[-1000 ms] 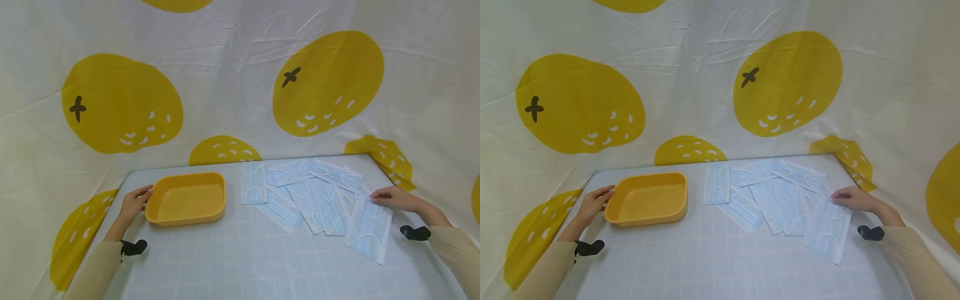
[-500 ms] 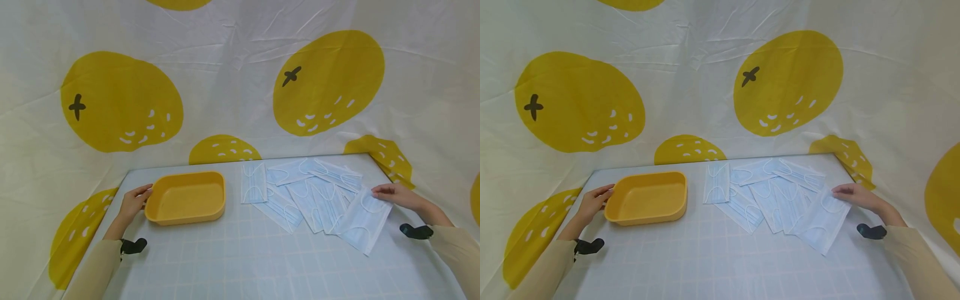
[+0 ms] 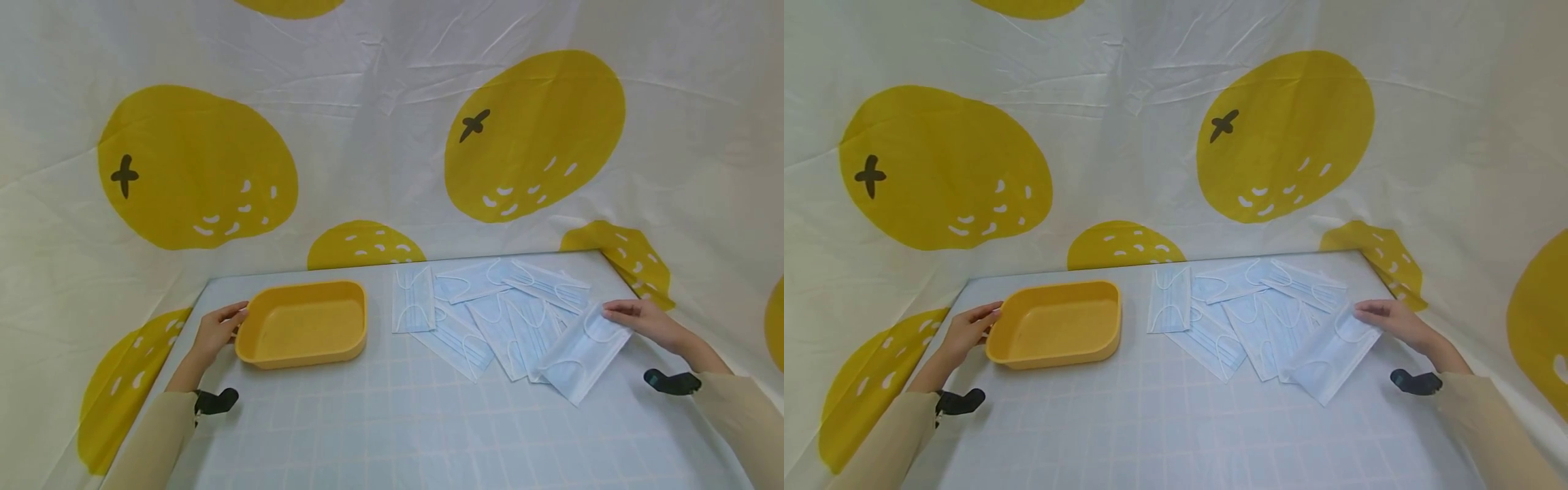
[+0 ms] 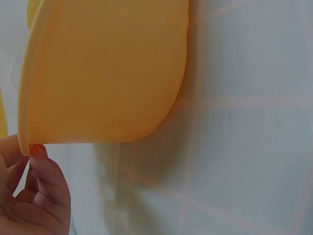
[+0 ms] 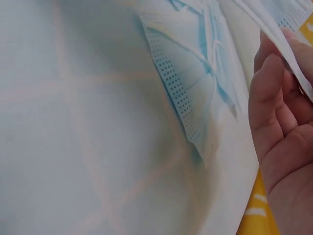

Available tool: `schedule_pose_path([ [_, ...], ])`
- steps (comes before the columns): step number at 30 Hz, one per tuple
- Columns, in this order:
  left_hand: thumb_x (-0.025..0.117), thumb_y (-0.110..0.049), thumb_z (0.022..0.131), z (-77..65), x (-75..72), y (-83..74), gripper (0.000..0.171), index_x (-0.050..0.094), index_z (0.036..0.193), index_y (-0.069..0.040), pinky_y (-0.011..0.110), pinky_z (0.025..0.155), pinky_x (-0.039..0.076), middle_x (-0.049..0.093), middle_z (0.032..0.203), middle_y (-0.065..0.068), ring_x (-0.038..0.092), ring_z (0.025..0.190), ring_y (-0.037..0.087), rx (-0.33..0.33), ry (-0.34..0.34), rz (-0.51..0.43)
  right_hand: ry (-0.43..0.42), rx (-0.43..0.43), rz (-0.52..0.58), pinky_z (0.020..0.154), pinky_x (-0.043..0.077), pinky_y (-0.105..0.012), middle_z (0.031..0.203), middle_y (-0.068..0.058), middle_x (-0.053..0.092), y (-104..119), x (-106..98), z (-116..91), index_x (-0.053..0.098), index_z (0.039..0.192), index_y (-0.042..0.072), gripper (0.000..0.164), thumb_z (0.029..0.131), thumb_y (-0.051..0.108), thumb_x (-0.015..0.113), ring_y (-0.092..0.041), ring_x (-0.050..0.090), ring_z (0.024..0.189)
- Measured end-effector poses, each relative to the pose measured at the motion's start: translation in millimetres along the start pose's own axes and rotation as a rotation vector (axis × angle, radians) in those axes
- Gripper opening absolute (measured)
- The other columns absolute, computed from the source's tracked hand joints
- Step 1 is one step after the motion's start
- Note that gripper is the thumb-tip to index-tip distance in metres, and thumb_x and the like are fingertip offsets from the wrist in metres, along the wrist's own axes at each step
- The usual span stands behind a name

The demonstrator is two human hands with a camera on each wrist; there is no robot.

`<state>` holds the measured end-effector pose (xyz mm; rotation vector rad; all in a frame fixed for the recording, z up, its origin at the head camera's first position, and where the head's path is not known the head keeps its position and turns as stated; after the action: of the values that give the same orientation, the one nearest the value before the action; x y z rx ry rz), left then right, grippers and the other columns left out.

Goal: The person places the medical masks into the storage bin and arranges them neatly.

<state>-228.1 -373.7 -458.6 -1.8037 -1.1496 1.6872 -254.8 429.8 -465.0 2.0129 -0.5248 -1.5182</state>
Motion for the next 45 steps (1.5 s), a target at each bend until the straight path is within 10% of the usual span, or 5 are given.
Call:
schedule_pose_path([
  [13,0.041,-0.041,0.102,-2.0,-1.0,0.7,0.058,0.039,0.145,-0.002,0.018,0.066,0.054,0.048,0.133,0.027,0.054,0.084,0.016,0.006,0.02,0.005,-0.052,0.017,0.048,0.076,0.049,-0.012,0.134,-0.033,0.048,12,2,3,0.047,0.134,-0.008,0.06,0.1,0.042,0.048,0.013,0.048,0.089],
  [21,0.042,-0.041,0.102,-2.2,-1.7,1.8,0.058,0.039,0.145,-0.002,0.019,0.067,0.054,0.049,0.132,0.027,0.054,0.081,0.012,0.018,0.024,-0.008,-0.073,0.056,0.084,0.078,0.052,-0.014,0.137,-0.031,0.046,20,9,8,0.045,0.136,-0.006,0.066,0.099,0.048,0.046,-0.012,0.054,0.102],
  [33,0.044,-0.039,0.101,-2.8,-1.5,1.8,0.057,0.041,0.144,-0.001,0.02,0.065,0.055,0.052,0.127,0.025,0.055,0.074,0.002,0.062,0.018,-0.046,-0.081,0.042,0.215,0.078,0.05,-0.01,0.139,-0.032,0.043,42,18,12,0.041,0.139,-0.007,0.066,0.099,0.046,0.045,0.007,0.055,0.087],
  [40,0.042,-0.042,0.101,-4.3,0.1,1.2,0.059,0.039,0.145,-0.002,0.018,0.066,0.054,0.048,0.133,0.026,0.053,0.077,0.002,0.04,0.031,-0.048,-0.114,-0.014,0.314,0.078,0.051,-0.011,0.107,0.02,0.054,54,25,17,0.041,0.138,-0.008,0.064,0.099,0.042,0.049,0.003,0.057,0.086],
  [45,0.043,-0.042,0.101,-3.9,0.1,2.2,0.059,0.04,0.145,-0.002,0.019,0.066,0.055,0.05,0.13,0.025,0.053,0.077,0.003,0.041,0.021,-0.048,-0.132,-0.008,0.321,0.079,0.051,-0.01,0.128,-0.015,0.055,62,34,23,0.044,0.137,-0.007,0.064,0.098,0.043,0.05,0.008,0.056,0.086],
])
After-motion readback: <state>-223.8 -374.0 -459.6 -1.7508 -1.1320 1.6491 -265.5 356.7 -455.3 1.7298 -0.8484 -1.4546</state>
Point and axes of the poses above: each hand's wrist, its own z-axis towards the middle knuckle, its own x-axis out of the palm, y = z × x, the point moved 3 cm from there along z, towards the middle knuckle
